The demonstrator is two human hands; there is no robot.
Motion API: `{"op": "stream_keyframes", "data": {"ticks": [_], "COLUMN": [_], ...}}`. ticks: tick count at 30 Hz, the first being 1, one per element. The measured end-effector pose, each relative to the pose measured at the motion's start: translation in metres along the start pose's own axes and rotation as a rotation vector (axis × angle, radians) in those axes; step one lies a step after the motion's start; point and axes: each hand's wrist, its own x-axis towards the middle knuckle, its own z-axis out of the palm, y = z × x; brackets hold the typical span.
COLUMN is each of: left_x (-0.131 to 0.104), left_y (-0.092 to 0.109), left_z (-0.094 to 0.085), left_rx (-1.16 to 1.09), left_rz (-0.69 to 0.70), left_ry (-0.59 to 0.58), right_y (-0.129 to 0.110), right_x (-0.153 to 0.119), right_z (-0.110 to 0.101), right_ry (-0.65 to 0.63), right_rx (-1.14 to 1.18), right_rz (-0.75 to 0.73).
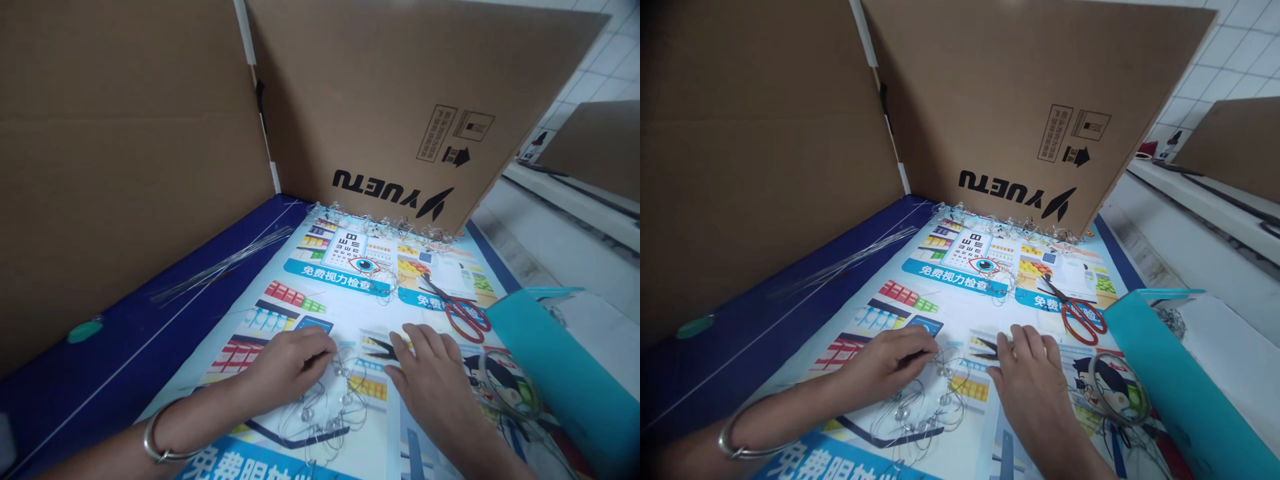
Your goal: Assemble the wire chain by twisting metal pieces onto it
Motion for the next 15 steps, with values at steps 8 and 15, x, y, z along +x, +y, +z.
{"op": "stream_keyframes", "data": {"ticks": [8,15], "left_x": [-0.001,0.000], "left_y": [0.004,0.006], "left_z": [0.002,-0.001], "left_rx": [-0.039,0.015], "left_rz": [-0.079,-0.199], "left_ry": [0.125,0.100], "right_y": [-0.047,-0.049], "right_x": [-0.020,-0.018], "right_z": [-0.004,0.005], "right_ry": [-0.053,-0.008], "right_rx": [0.301,0.331], "right_rz": [-0.275,-0.261]}}
